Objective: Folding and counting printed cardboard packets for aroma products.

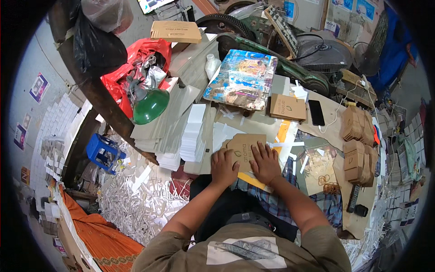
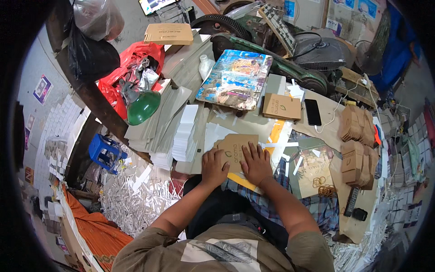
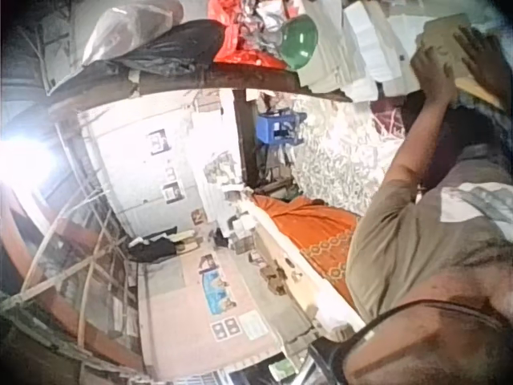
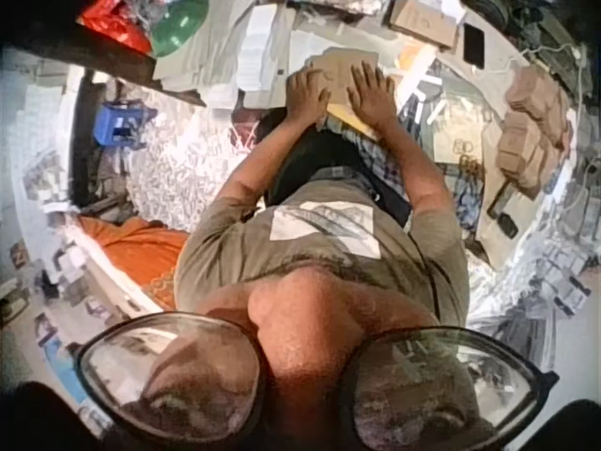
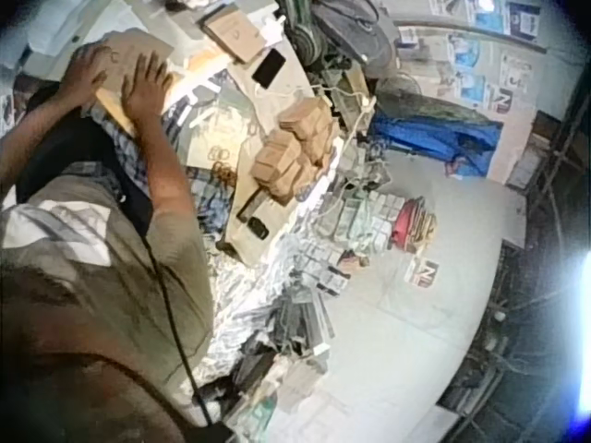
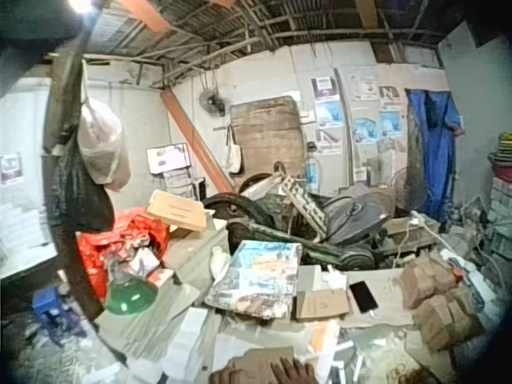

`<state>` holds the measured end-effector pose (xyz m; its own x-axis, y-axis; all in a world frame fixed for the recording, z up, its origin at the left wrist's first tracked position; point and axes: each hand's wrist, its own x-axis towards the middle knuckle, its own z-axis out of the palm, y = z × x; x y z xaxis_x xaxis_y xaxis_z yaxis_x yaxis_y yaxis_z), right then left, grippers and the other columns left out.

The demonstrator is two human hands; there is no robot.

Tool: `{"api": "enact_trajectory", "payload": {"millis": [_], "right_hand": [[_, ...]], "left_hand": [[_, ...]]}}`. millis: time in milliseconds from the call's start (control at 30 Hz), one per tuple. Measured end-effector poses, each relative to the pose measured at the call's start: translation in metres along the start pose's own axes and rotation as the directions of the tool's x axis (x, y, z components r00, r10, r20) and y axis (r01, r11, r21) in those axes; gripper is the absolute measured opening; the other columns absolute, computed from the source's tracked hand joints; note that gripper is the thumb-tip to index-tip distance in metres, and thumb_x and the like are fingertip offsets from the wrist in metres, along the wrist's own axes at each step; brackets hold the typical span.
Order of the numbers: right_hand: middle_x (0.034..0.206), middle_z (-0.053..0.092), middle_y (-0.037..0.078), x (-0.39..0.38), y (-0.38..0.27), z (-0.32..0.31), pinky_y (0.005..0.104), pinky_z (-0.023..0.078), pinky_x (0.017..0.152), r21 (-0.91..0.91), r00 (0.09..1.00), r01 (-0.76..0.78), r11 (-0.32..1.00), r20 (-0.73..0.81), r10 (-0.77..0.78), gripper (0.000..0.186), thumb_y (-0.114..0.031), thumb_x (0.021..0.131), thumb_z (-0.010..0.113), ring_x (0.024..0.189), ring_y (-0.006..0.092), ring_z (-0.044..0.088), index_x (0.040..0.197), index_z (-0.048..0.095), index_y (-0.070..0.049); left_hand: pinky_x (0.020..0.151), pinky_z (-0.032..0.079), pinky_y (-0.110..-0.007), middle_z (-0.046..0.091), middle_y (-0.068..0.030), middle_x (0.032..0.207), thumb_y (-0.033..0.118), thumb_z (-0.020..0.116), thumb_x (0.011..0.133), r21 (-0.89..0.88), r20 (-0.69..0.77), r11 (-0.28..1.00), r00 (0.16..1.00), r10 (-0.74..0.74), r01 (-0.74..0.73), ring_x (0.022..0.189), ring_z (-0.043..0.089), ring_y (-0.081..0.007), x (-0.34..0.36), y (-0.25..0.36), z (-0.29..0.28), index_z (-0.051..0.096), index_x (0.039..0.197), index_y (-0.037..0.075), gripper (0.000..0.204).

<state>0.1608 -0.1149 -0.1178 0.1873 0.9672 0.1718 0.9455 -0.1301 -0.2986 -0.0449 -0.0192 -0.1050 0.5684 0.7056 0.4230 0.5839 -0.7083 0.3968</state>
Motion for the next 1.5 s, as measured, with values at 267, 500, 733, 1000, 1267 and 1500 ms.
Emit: {"api": "enact_trajectory", "payload": {"millis": [267, 500, 733, 1000, 1267, 1500], "right_hand": [[0.182, 0.031, 0.016, 0.000, -0.020, -0.009, 0.0702, 0.022, 0.132, -0.019, 0.993, -0.054, 0.998, 0.108, 0.056, 0.070, -0.047, 0.112, 0.048, 0.165, 0.0462, 0.030, 0.174, 0.040, -0.014], [0.183, 0.030, 0.020, -0.012, -0.044, 0.010, 0.0658, 0.022, 0.135, 0.038, 0.982, -0.184, 0.982, 0.052, 0.182, 0.081, -0.049, 0.110, 0.046, 0.168, 0.0455, 0.027, 0.173, 0.034, 0.001], [0.183, 0.029, 0.021, -0.016, -0.051, 0.005, 0.0615, 0.022, 0.136, -0.001, 0.981, -0.193, 0.981, -0.013, 0.193, 0.083, -0.051, 0.110, 0.046, 0.169, 0.0418, 0.027, 0.174, 0.032, 0.000], [0.182, 0.031, 0.020, -0.015, -0.054, 0.004, 0.0600, 0.023, 0.136, -0.019, 0.982, -0.188, 0.982, -0.024, 0.188, 0.082, -0.051, 0.110, 0.047, 0.168, 0.0402, 0.029, 0.174, 0.033, -0.003], [0.182, 0.031, 0.019, -0.015, -0.054, 0.007, 0.0596, 0.023, 0.136, -0.014, 0.979, -0.201, 0.980, -0.029, 0.200, 0.082, -0.052, 0.109, 0.048, 0.168, 0.0395, 0.029, 0.174, 0.034, -0.003], [0.182, 0.032, 0.019, -0.015, -0.054, 0.002, 0.0591, 0.022, 0.137, 0.009, 0.979, -0.203, 0.979, -0.030, 0.203, 0.082, -0.050, 0.109, 0.049, 0.168, 0.0394, 0.029, 0.175, 0.033, -0.003]], "left_hand": [[0.116, 0.043, -0.056, 0.061, -0.0202, 0.142, 0.022, 0.088, 0.086, 0.044, 0.024, 0.992, 0.993, -0.119, 0.118, 0.132, 0.057, -0.0434, -0.005, -0.004, 0.012, 0.057, 0.148, 0.007, 0.070], [0.114, 0.046, -0.057, 0.056, -0.0275, 0.141, 0.016, 0.096, 0.077, -0.155, 0.081, 0.951, 0.963, -0.256, 0.266, 0.132, 0.056, -0.0497, 0.009, 0.001, 0.009, 0.048, 0.150, 0.003, 0.088], [0.112, 0.050, -0.055, 0.062, -0.0285, 0.138, 0.016, 0.097, 0.077, -0.338, 0.086, 0.901, 0.962, -0.258, 0.272, 0.134, 0.058, -0.0493, 0.005, -0.012, 0.017, 0.046, 0.149, 0.004, 0.090], [0.109, 0.054, -0.054, 0.055, -0.0270, 0.141, 0.014, 0.094, 0.081, -0.328, 0.073, 0.920, 0.977, -0.203, 0.215, 0.134, 0.058, -0.0500, -0.002, -0.009, 0.015, 0.045, 0.153, 0.007, 0.087], [0.108, 0.055, -0.054, 0.054, -0.0258, 0.141, 0.015, 0.094, 0.081, -0.322, 0.095, 0.925, 0.980, -0.177, 0.199, 0.133, 0.059, -0.0493, 0.000, -0.011, 0.009, 0.047, 0.152, 0.007, 0.085], [0.107, 0.055, -0.055, 0.056, -0.0254, 0.141, 0.017, 0.094, 0.081, -0.283, 0.109, 0.936, 0.977, -0.186, 0.210, 0.132, 0.060, -0.0489, 0.002, -0.013, 0.013, 0.047, 0.153, 0.008, 0.087]]}}
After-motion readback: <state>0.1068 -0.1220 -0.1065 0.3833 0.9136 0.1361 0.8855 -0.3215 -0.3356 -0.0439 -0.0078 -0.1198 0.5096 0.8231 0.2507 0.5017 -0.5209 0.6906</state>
